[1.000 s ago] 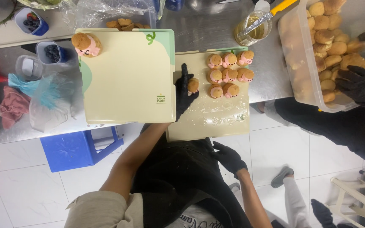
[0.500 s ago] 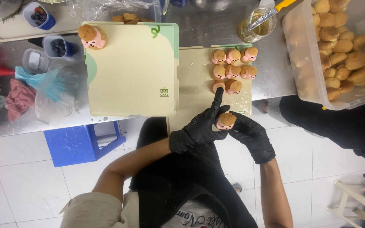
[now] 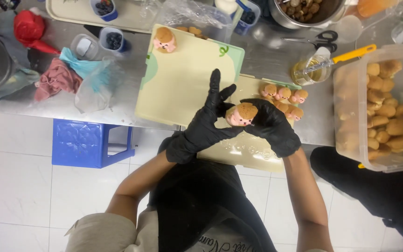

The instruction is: Arrange small decorated cream pastries on a tray and place them into a refrigerator.

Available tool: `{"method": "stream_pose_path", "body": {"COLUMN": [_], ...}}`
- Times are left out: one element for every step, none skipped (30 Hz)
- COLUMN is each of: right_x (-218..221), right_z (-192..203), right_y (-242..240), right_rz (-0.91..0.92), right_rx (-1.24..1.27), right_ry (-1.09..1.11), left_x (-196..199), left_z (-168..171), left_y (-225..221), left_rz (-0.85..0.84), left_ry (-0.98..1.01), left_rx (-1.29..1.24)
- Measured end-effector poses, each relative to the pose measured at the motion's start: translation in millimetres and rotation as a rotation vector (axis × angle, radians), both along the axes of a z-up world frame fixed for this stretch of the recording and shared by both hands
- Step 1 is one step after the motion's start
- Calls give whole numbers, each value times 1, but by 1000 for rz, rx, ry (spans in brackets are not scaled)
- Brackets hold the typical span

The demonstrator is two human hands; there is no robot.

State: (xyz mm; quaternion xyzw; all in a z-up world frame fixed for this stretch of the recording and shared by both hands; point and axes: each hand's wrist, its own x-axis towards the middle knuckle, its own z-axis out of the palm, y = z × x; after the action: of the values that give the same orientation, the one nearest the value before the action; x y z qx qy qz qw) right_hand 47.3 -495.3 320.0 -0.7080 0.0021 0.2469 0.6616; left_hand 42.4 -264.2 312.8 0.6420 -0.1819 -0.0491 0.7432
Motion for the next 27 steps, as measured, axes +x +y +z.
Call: {"method": "stream_pose_path", "body": {"right_x": [10,21,31,39,47,54,62,70,77,86,94,102,109,116,122,128,133,139,142,145,148,150,151,153,151,149,147], "right_z": [-1,-2,-3,-7,-11,-14,-28,-42,-56,-56,-56,-57,-55,-54,-52,-53,-55,-56,-56,-57,-57,-57,-56,-56,-49,-41,-34], "right_y": [13,27,40,51,62,72,77,81,85,93,100,107,113,118,124,127,130,133,136,139,141,143,144,145,150,155,160], "right_rz": [17,57,97,113,108,103,115,91,64,74,46,17,21,-13,-48,-45,-72,-99,-101,-113,-128,-133,-125,-117,-124,-112,-100], "right_rx": [-2,13,28,26,96,165,162,235,307,304,344,385,382,354,327,325,237,150,149,74,-2,-4,-50,-97,-99,-157,-214], "right_ry": [-4,11,27,24,79,135,135,170,207,208,208,208,209,208,205,205,185,163,162,133,107,107,85,63,65,54,43], "left_x": [1,2,4,3,3,2,0,-2,-5,-5,-7,-8,-9,-9,-10,-9,-9,-7,-7,-6,-5,-4,-4,-4,-4,-4,-4], "left_z": [-2,-5,-7,-9,-12,-14,-20,-25,-31,-40,-50,-60,-59,-59,-59,-61,-63,-65,-68,-72,-75,-79,-82,-85,-86,-86,-87], "left_y": [11,22,33,42,51,59,65,70,76,79,81,83,85,87,89,92,94,96,99,102,105,107,109,111,111,111,112], "left_rz": [17,55,93,109,121,131,144,177,208,218,265,311,315,341,367,370,394,418,416,425,431,426,418,410,403,402,402], "left_ry": [-4,26,57,53,119,184,182,175,169,167,163,159,160,166,171,171,150,130,129,128,128,128,139,150,151,156,161], "left_rx": [-2,-30,-58,-60,-122,-184,-187,-181,-175,-178,-148,-117,-120,-103,-86,-88,-27,35,34,78,123,121,132,143,141,146,151]}}
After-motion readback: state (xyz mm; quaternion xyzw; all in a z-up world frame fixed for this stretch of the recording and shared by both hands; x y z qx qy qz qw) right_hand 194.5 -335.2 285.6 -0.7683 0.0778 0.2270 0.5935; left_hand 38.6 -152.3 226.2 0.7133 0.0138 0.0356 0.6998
